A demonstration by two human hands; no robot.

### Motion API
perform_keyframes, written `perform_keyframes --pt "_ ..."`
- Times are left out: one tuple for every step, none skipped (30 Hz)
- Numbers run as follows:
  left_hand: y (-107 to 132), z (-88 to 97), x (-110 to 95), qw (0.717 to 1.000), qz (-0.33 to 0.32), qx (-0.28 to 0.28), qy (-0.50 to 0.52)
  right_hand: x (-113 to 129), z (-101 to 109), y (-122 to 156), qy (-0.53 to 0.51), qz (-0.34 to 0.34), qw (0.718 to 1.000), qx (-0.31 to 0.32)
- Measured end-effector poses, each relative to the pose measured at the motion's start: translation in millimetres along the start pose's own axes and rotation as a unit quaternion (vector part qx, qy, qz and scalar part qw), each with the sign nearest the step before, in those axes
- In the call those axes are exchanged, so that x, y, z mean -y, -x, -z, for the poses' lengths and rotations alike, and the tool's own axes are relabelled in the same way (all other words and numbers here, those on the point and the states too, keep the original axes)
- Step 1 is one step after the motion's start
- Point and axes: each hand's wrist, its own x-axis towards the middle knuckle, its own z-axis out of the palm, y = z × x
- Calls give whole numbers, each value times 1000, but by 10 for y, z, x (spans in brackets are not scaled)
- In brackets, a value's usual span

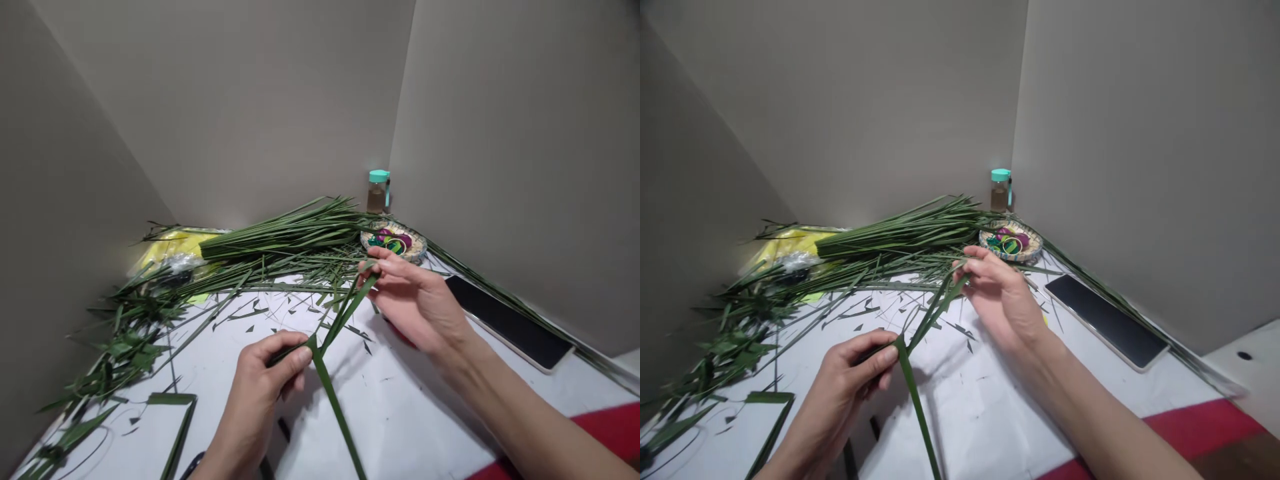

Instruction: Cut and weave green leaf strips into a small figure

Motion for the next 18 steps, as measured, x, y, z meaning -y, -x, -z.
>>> perform_keyframes --pt "-13 7 -13 1000 9 5 28 31 -2 -21 0 11 1000 -7" --pt "-21 10 -30 999 8 11 47 65 0 -40 3 23 1000 -15" --pt "-25 10 -50 998 2 18 60 101 7 -59 11 33 999 -22" --pt "-23 10 -72 997 -1 25 76 140 21 -80 23 42 998 -30" --pt "-15 10 -92 995 -4 32 92 184 43 -105 39 50 997 -36" --pt "-3 12 -108 994 -8 40 106 232 71 -135 60 57 996 -42" --pt "13 16 -120 992 -11 50 117 284 102 -168 85 62 993 -46" --pt "32 22 -126 990 -14 59 127 341 132 -203 116 65 990 -49" --pt "51 29 -128 989 -16 68 134 399 157 -234 156 74 983 -56" --pt "70 36 -127 987 -18 76 141 456 172 -257 193 88 975 -68" --pt "87 41 -123 985 -20 85 149 510 173 -265 247 116 958 -87" --pt "102 43 -120 983 -22 91 158 554 157 -252 318 165 926 -114" --pt "115 43 -117 981 -25 94 166 587 123 -215 388 223 883 -139" --pt "127 39 -116 980 -29 97 173 605 72 -154 508 308 789 -155" --pt "137 33 -117 978 -33 102 177 607 5 -71 605 383 682 -147" --pt "145 26 -119 978 -37 105 176 594 -74 24 654 421 620 -103" --pt "151 19 -122 978 -40 109 172 568 -160 123 662 435 609 -25" --pt "156 15 -126 978 -45 116 166 531 -249 215 657 409 630 68"
